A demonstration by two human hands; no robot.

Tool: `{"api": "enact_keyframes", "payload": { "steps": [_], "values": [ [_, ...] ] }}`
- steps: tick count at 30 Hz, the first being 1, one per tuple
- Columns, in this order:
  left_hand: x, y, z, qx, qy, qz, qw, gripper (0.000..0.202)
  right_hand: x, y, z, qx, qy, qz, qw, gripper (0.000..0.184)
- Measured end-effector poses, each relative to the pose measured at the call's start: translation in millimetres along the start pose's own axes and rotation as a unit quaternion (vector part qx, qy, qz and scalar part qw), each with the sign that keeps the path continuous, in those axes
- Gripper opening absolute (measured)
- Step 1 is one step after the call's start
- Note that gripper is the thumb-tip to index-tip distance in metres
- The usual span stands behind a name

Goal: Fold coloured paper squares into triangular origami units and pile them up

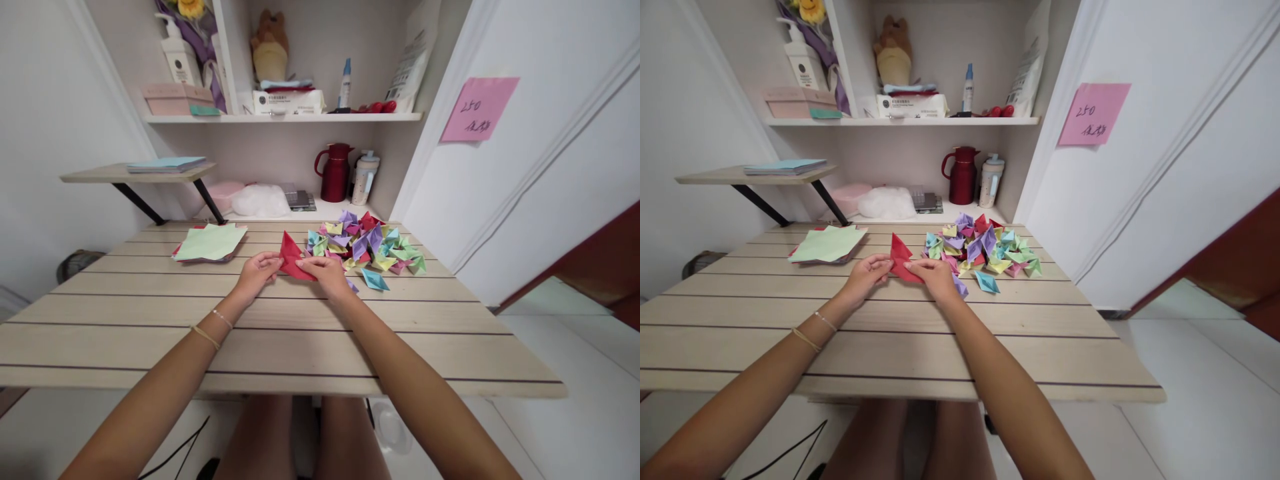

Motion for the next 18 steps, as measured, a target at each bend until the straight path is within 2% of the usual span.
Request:
{"api": "enact_keyframes", "payload": {
  "steps": [6, 9, 15, 18],
  "values": [
    [-3.5, 7.0, 6.1, -0.081, -0.066, 0.077, 0.991, 0.029, -2.7, 2.4, 1.3, 0.028, 0.013, -0.038, 0.999, 0.027],
    [-3.7, 8.3, 8.2, -0.099, -0.073, 0.088, 0.988, 0.026, -1.9, 2.4, -0.4, 0.053, 0.013, -0.045, 0.997, 0.027],
    [-3.2, 7.0, 6.6, -0.113, -0.068, 0.086, 0.988, 0.024, 0.0, 1.1, -9.5, 0.136, 0.129, 0.018, 0.982, 0.026],
    [-4.1, 6.9, 3.9, -0.108, -0.061, 0.082, 0.989, 0.023, 0.5, 0.3, -12.0, 0.156, 0.141, 0.049, 0.976, 0.025]
  ]
}}
Point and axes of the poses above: each hand's wrist, its own x-axis towards the middle knuckle, its own y-axis out of the palm, z = x × y, the point moved 2 cm from there along x, towards the middle knuckle, and after that the axes turned 6 degrees about -y, right-handed, at the moved point
